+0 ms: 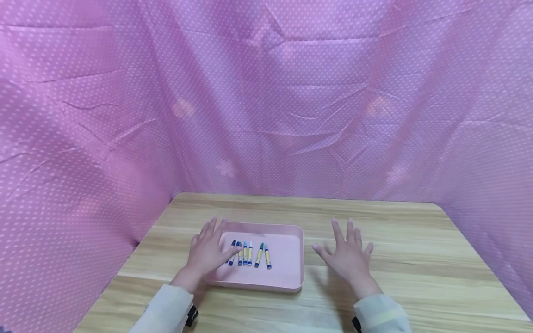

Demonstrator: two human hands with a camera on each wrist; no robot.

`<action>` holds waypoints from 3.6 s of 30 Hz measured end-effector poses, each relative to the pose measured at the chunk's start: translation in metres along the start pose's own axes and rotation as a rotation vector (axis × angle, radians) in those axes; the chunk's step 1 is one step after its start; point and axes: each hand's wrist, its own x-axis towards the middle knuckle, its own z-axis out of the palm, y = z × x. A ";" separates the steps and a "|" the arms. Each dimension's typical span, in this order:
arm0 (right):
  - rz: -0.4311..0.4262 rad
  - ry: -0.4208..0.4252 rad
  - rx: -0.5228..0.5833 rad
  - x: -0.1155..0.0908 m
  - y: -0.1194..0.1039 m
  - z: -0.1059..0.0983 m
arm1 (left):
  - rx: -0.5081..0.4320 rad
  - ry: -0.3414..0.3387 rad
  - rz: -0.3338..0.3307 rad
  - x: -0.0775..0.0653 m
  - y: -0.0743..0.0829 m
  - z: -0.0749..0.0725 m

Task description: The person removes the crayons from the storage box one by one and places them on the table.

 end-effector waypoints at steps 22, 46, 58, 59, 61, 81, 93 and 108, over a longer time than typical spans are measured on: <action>-0.056 0.031 0.217 0.009 -0.071 0.034 | -0.286 -0.031 -0.169 -0.005 -0.039 0.008; 0.016 -0.085 0.255 0.012 -0.110 0.081 | -0.456 -0.041 -0.245 -0.004 -0.041 0.020; 0.091 -0.180 0.227 0.018 -0.119 0.092 | -0.508 -0.051 -0.277 -0.001 -0.044 0.025; 0.101 -0.182 0.233 0.019 -0.120 0.093 | -0.516 -0.052 -0.281 -0.001 -0.044 0.025; 0.124 -0.193 0.243 0.020 -0.120 0.096 | -0.520 -0.054 -0.287 -0.001 -0.044 0.025; 0.259 -0.222 0.237 0.027 -0.125 0.101 | -0.514 -0.049 -0.285 0.000 -0.041 0.024; 0.297 -0.225 0.353 0.027 -0.120 0.099 | -0.495 -0.050 -0.295 -0.001 -0.040 0.024; 0.295 -0.211 0.579 0.031 -0.104 0.095 | -0.487 -0.053 -0.301 0.000 -0.040 0.026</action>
